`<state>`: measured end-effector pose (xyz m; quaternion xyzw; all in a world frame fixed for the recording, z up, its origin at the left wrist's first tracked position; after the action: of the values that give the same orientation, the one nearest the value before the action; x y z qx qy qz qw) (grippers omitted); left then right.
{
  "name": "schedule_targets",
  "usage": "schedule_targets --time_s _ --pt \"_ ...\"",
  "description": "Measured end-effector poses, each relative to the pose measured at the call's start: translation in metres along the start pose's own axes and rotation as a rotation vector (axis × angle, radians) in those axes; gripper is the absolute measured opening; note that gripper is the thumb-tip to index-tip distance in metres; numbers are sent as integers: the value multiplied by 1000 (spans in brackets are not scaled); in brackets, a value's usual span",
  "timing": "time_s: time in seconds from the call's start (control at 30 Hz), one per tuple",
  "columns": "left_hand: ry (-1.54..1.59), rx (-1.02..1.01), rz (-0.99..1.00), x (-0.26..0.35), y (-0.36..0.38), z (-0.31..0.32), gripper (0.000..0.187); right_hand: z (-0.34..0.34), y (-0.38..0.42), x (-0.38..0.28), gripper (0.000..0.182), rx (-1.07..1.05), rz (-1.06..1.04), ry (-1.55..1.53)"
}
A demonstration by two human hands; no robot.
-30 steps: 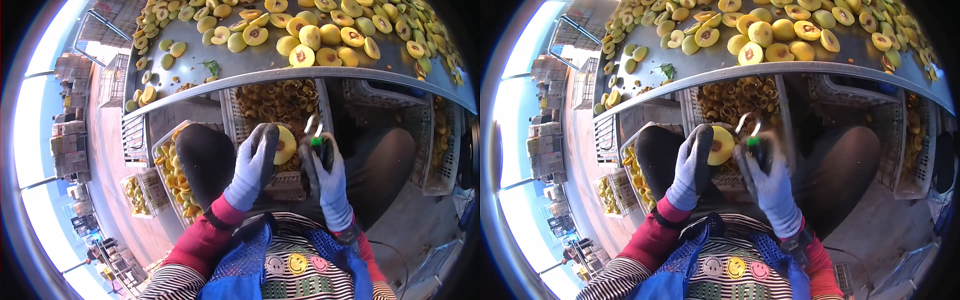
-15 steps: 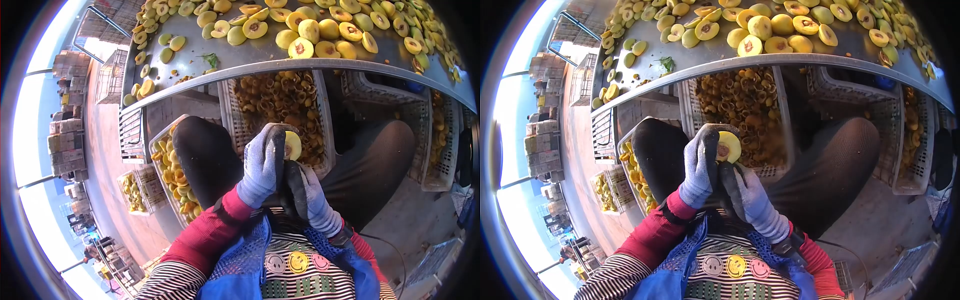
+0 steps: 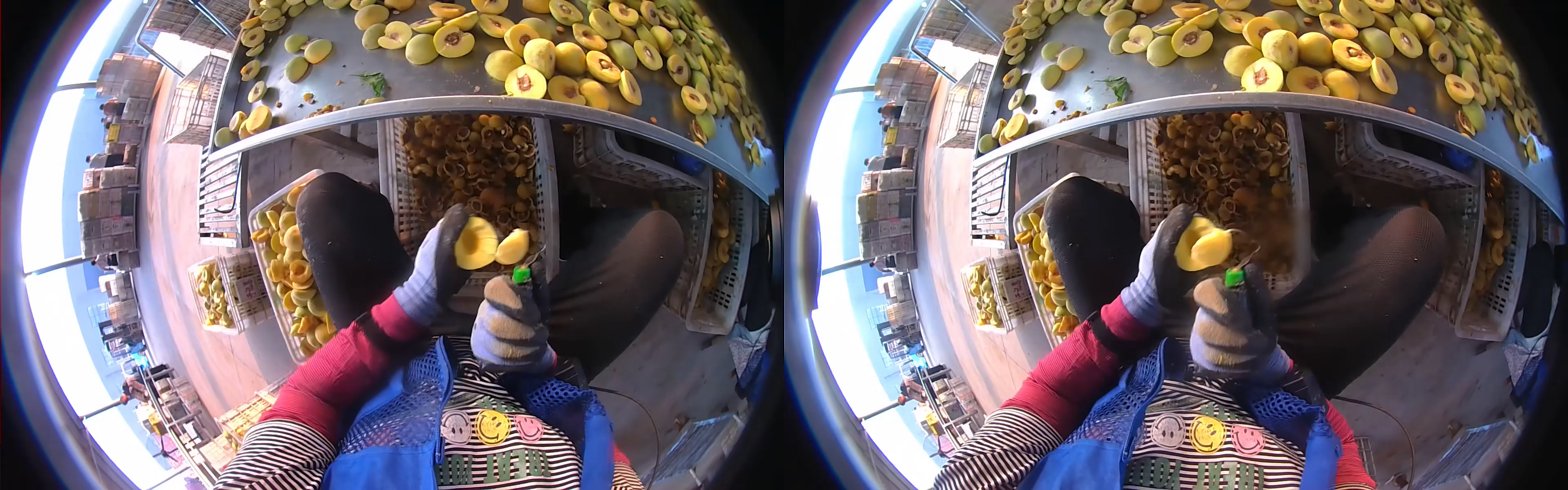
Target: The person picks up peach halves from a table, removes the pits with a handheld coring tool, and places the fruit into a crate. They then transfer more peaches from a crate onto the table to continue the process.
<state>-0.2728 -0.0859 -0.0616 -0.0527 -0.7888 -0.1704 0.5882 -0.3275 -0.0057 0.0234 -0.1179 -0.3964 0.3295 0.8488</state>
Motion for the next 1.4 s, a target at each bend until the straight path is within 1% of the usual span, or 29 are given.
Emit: schedule_targets --time_s 0.03,0.07,0.1,0.13,0.17,0.2,0.23,0.3,0.37,0.4,0.43,0.5,0.53,0.6,0.67,0.7,0.83,0.9,0.93,0.97,1.0,1.03,1.1,1.17,1.23,1.27,1.3,1.37,1.4 --pt "-392 114 263 38 14 -13 37 -3 2 -6 49 80 -29 11" --pt "179 174 -143 5 18 -34 33 -18 9 -13 48 193 -52 21" --pt "561 270 -118 -17 33 -59 30 -35 19 -19 46 305 -82 32" --pt "60 345 61 17 43 -98 32 -44 24 -22 45 385 -108 -18" --pt "88 699 120 13 69 -154 32 -43 24 -22 45 376 -107 -2" --pt "-247 599 148 58 63 -179 35 -45 23 -22 45 414 -97 30" --pt "-203 677 -66 14 72 -240 36 -48 24 -24 46 455 -88 62" --pt "-1163 532 -438 -3 65 -282 31 -51 24 -31 49 400 -60 135" --pt "-1096 647 -14 66 36 -239 24 -64 26 -36 50 502 -63 113" --pt "-898 676 132 90 18 -212 23 -71 28 -41 51 607 -87 130" --pt "-816 560 297 121 -11 -167 23 -74 29 -44 51 611 -87 127" --pt "-779 284 238 130 -74 -92 29 -85 39 -60 50 729 -73 386" --pt "-813 203 261 143 -100 -54 27 -82 36 -60 50 732 -77 386" --pt "-940 50 271 138 -158 -3 44 -84 52 -76 48 1046 -240 462" --pt "-1101 -60 267 135 -202 37 54 -81 54 -85 47 1072 -279 471" --pt "-1170 -95 210 128 -219 46 57 -80 57 -89 45 1092 -309 484" --pt "-1342 -309 309 121 -235 59 52 -76 60 -98 43 1064 -317 512" --pt "-1091 -438 316 118 -233 57 48 -74 65 -100 41 1165 -320 566" --pt "-998 -306 425 132 -220 46 40 -83 71 -100 41 1161 -315 563" --pt "-1006 -307 425 134 -206 41 40 -83 89 -121 37 1244 -471 810" --pt "-761 -167 342 140 -195 18 38 -75 107 -138 35 1313 -640 1056" --pt "-512 -33 252 137 -181 0 36 -59 105 -138 35 1314 -648 1046" --pt "-216 29 298 135 -135 0 31 4 59 -131 28 948 -591 1102" --pt "181 -99 142 118 -94 18 38 3 61 -129 35 1062 -678 1104" --pt "-41 33 301 117 -68 10 37 66 21 -102 32 889 -674 2575" --pt "30 76 236 105 -59 8 34 64 13 -99 33 856 -531 2627" --pt "102 121 173 97 -53 5 32 63 13 -97 33 847 -524 2629" --pt "29 131 198 105 -41 3 25 70 1 -65 35 593 -521 3133" --pt "-115 147 278 112 -35 4 23 65 5 -66 38 580 -528 3075"
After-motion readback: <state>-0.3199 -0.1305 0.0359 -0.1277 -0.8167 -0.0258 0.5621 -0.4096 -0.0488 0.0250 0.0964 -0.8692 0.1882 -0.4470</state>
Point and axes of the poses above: each hand's wrist, its own y-axis away from the middle knuckle, its own z-axis out of the palm, x = y × z, the point moved 10 cm from there along -y, towards the middle knuckle, and after that the axes turned 2 degrees about -x, right-handed, at the moved point
